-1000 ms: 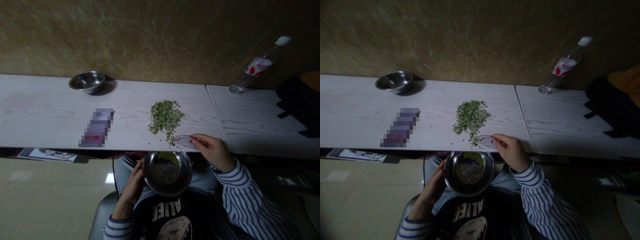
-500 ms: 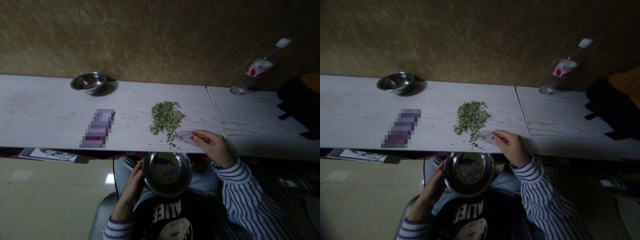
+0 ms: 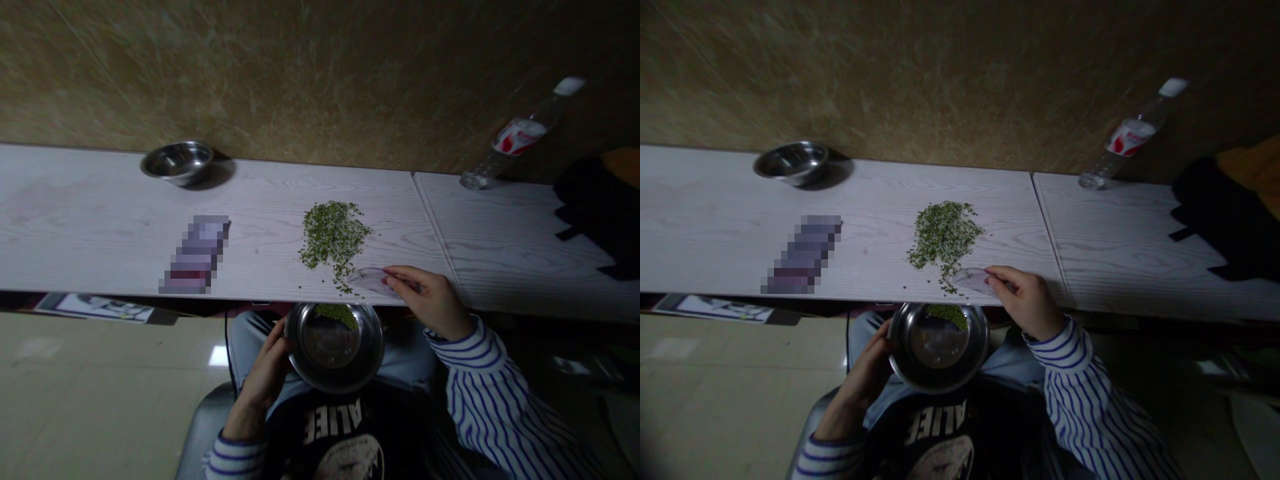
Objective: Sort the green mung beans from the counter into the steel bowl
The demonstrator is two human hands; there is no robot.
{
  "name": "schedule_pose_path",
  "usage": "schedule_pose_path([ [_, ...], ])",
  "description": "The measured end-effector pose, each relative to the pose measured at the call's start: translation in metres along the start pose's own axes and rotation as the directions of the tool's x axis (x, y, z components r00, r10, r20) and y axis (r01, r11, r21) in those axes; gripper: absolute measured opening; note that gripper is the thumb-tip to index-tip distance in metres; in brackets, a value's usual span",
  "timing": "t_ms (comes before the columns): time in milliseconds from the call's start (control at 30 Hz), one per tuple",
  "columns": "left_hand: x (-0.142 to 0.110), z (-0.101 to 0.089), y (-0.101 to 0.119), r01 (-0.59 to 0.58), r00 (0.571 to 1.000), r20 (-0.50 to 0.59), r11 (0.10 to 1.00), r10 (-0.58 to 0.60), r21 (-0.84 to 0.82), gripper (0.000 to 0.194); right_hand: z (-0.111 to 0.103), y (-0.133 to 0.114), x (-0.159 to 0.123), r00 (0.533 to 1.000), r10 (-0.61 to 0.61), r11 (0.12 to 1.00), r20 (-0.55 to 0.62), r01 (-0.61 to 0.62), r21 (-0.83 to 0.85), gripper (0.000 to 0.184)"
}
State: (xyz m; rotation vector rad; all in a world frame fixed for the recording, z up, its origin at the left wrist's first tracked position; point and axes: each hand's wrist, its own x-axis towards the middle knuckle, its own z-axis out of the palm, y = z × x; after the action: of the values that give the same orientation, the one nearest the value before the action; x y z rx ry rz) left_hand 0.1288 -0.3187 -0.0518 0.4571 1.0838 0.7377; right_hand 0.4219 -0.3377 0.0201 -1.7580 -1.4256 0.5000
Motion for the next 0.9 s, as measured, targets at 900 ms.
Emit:
schedule_pose_path([
  [900, 0.0021, 0.0006, -0.0030, -0.004, 1.000, -0.006, 1.000, 0.004, -0.006, 0.059, 0.0005, -0.0014, -0.0023, 0.999, -0.013, 1.000, 0.035, 0.013, 0.008, 0.023],
])
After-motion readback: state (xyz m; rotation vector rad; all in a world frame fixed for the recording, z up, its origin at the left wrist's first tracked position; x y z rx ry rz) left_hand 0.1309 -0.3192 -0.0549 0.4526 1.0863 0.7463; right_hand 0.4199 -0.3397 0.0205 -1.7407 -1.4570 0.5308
